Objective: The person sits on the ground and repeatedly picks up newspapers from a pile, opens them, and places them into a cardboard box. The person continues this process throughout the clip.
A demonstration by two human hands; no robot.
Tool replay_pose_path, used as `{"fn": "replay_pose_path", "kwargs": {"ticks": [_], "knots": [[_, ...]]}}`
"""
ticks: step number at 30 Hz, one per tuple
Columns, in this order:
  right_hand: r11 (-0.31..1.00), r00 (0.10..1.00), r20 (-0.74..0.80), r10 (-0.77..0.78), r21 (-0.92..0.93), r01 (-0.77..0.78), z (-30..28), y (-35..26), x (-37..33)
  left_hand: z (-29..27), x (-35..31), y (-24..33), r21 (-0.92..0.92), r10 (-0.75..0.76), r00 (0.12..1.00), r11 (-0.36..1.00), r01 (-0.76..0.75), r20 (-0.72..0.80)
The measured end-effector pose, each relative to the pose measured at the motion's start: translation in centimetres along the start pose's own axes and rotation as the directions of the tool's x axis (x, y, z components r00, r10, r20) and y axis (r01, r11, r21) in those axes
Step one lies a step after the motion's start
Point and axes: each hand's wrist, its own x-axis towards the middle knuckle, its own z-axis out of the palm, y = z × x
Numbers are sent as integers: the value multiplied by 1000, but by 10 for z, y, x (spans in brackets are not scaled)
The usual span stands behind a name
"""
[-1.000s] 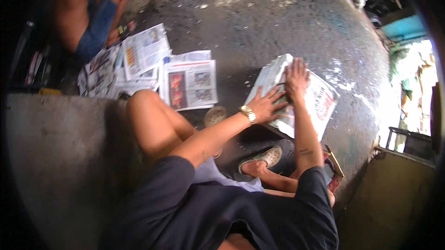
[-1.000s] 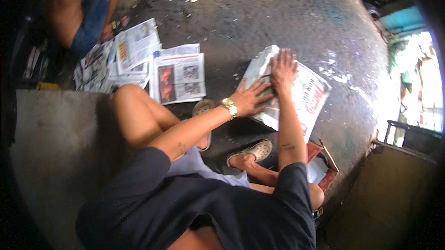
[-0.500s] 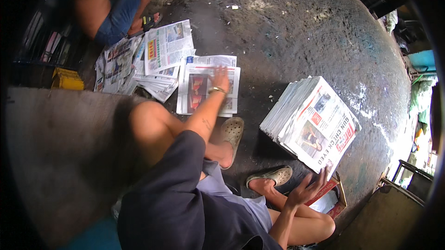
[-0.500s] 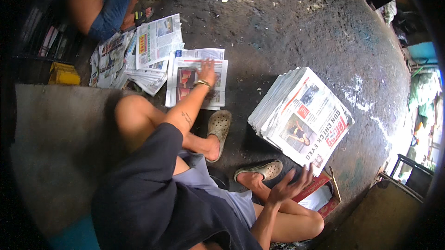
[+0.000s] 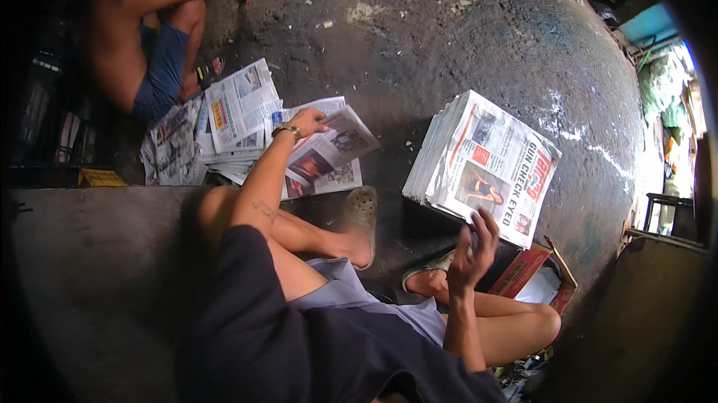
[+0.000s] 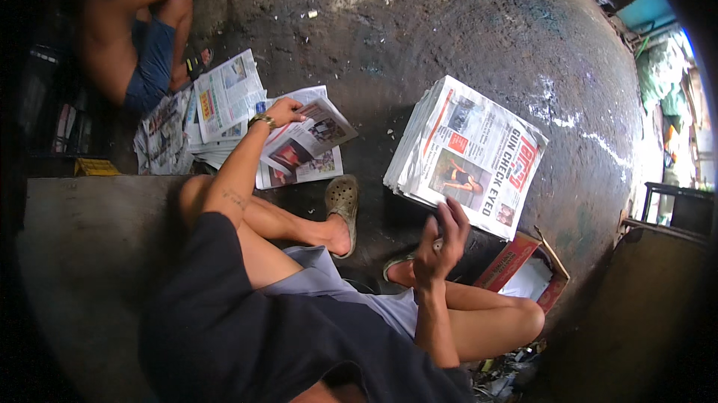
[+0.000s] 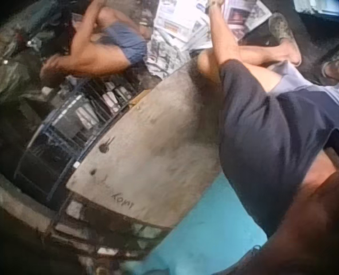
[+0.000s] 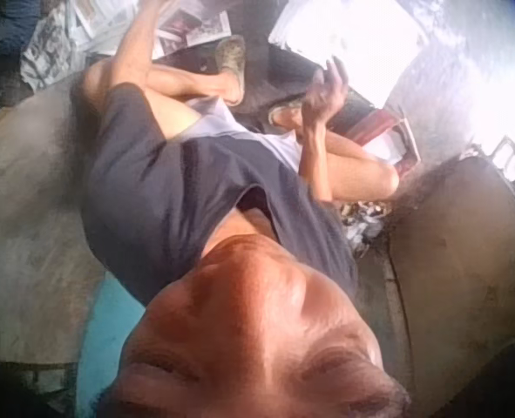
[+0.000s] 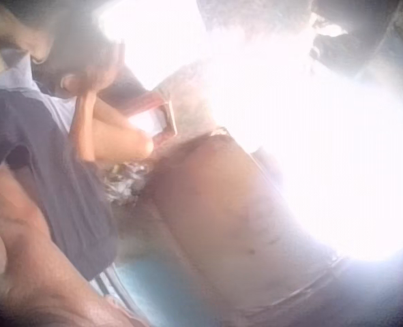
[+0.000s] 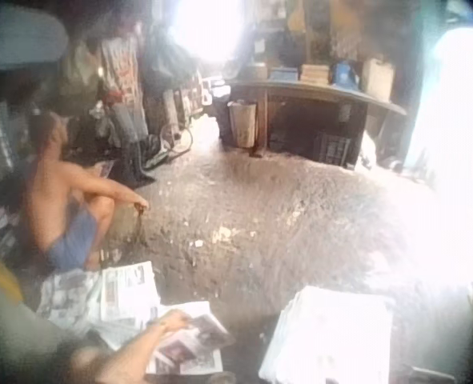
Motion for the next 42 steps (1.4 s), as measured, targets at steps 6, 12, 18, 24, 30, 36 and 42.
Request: {"fn": "replay_pose_path", "kwargs": {"ticks": [6,12,18,24,30,36,42], "knots": [[949,908,419,9,283,-140,58,-40,38,-55,-120,163,-591,-153,948,805,-45,-280],[788,926,376,-39,581,-202,73,-89,23,-5,-215,263,-753,79,925,558,-349,-370],[783,932,363,-15,583,-214,21,-92,8,18,-220,302,-843,92,935,410,-349,-342],[811,904,426,36,516,-276,-7,-88,4,27,-214,319,-718,206,911,563,-409,-357],[719,920,389,44,627,-299,-15,-87,1,39,-209,303,-865,286,917,339,-369,-278],[633,905,419,74,682,-367,-16,-82,-1,43,-217,305,-877,191,935,330,-349,-300],[651,902,431,18,680,-338,-9,-75,-5,45,-217,297,-880,257,913,278,-385,-318]]}}
